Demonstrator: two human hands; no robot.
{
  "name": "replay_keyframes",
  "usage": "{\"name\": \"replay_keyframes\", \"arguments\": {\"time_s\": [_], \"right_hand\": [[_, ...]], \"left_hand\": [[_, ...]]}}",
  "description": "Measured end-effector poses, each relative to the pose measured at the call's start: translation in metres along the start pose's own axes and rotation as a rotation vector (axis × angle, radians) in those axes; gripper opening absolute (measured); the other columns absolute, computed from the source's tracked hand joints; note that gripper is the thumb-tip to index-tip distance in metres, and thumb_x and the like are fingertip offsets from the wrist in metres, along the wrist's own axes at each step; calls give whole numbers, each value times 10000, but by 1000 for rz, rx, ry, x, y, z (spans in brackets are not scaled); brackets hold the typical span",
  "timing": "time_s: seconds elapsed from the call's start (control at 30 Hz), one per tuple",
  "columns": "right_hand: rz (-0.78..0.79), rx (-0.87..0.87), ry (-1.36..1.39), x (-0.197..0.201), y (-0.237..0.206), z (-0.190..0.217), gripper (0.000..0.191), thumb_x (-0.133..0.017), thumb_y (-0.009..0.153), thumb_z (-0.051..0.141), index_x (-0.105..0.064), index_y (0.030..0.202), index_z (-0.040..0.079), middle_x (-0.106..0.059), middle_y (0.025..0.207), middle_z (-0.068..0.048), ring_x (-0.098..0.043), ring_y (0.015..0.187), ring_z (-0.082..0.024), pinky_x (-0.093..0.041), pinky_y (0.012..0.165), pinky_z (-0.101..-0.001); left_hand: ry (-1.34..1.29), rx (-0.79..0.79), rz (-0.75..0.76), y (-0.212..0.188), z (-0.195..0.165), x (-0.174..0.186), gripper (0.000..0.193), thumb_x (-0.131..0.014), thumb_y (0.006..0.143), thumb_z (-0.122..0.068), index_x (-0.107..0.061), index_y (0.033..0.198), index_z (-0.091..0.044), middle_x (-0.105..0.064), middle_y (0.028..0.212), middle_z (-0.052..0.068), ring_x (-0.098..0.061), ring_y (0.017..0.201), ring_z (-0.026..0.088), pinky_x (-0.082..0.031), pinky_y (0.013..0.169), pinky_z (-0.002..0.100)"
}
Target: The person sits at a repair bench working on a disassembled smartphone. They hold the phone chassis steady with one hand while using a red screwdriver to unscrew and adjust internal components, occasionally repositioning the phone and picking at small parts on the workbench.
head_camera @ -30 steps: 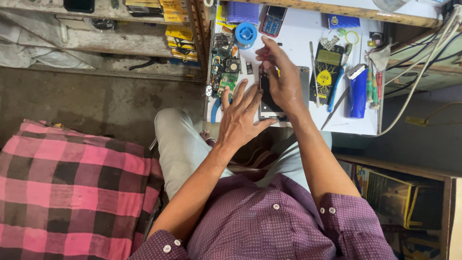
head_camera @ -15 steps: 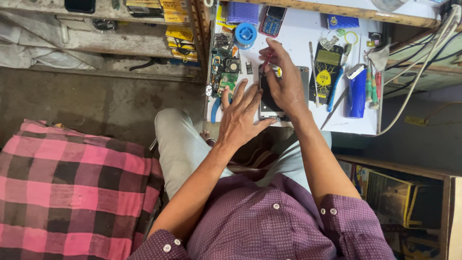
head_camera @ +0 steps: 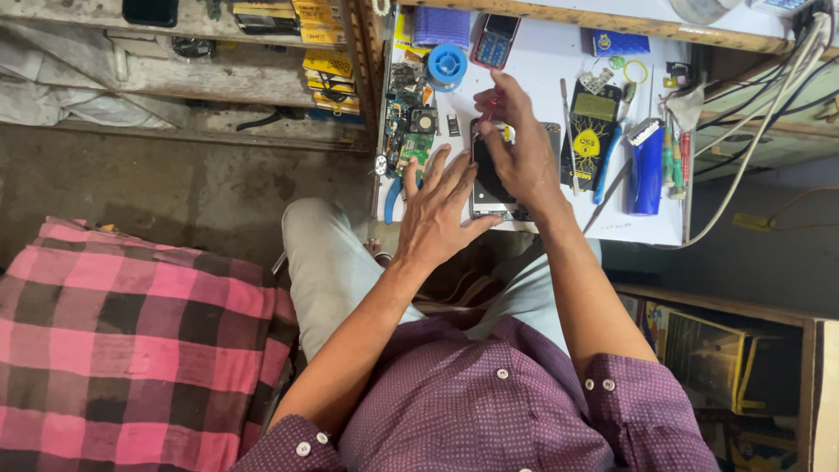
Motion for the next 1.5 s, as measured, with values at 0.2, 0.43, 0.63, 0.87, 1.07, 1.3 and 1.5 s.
{"name": "replay_keyframes", "arguments": {"time_s": [0.2,0.43,0.63,0.87,1.07,1.3,1.5], "right_hand": [[1,-63,110,-2,-3,-11,619,-588,1077,-57,-313,1615,81,-622,1343,-133,-725,1178,-238,-594,997,-350],[-31,-22,36,-1,-4,-15,651,-632,1065,-71,-302,1605,83,-636,1297,-144,-718,1146,-239,-592,980,-358],[-46,-30,35,0,-3,-12,664,-647,1067,-56,-289,1607,89,-660,1249,-141,-724,1120,-231,-597,957,-353],[-88,-68,16,1,-2,-15,667,-696,1035,-61,-328,1565,106,-688,1173,-131,-754,1072,-200,-609,930,-342],[-159,-129,372,2,-3,-30,711,-605,1072,-134,-256,1637,121,-670,1227,-134,-691,1122,-200,-563,991,-309],[-249,-285,655,12,-10,-41,710,-613,1062,-86,-220,1615,122,-671,1194,-121,-716,1035,-179,-588,911,-288],[-233,-368,766,10,-20,-35,715,-649,1036,-63,-243,1599,111,-678,1139,-127,-735,1045,-218,-621,964,-356]], "left_hand": [[-5,3,5,0,0,-2,807,-758,832,-598,-637,1340,17,-544,1486,132,-368,1476,335,-198,1200,631],[-19,10,11,1,0,-3,811,-754,833,-603,-638,1341,19,-538,1493,137,-363,1477,338,-186,1194,638],[-34,15,16,3,-1,-3,804,-763,833,-592,-635,1341,19,-541,1498,138,-366,1482,334,-188,1201,631],[-62,25,11,4,-1,0,828,-766,821,-593,-606,1386,-9,-548,1490,142,-376,1477,334,-177,1198,631],[-124,59,-40,4,4,-1,799,-792,839,-534,-577,1411,-19,-555,1469,154,-403,1475,339,-188,1210,603],[-149,53,-151,7,7,2,532,-764,929,-304,-628,1355,-16,-560,1494,141,-417,1487,324,-191,1240,580],[-117,74,-204,17,9,12,318,-764,938,-200,-712,1209,-41,-587,1441,108,-451,1451,318,-199,1237,588]]}}
Point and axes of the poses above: each hand's wrist, its own y-axis towards the middle knuckle, its own x-axis out of the back of the hand, z = x × y, the point moved 5 cm from there along y, towards the middle knuckle
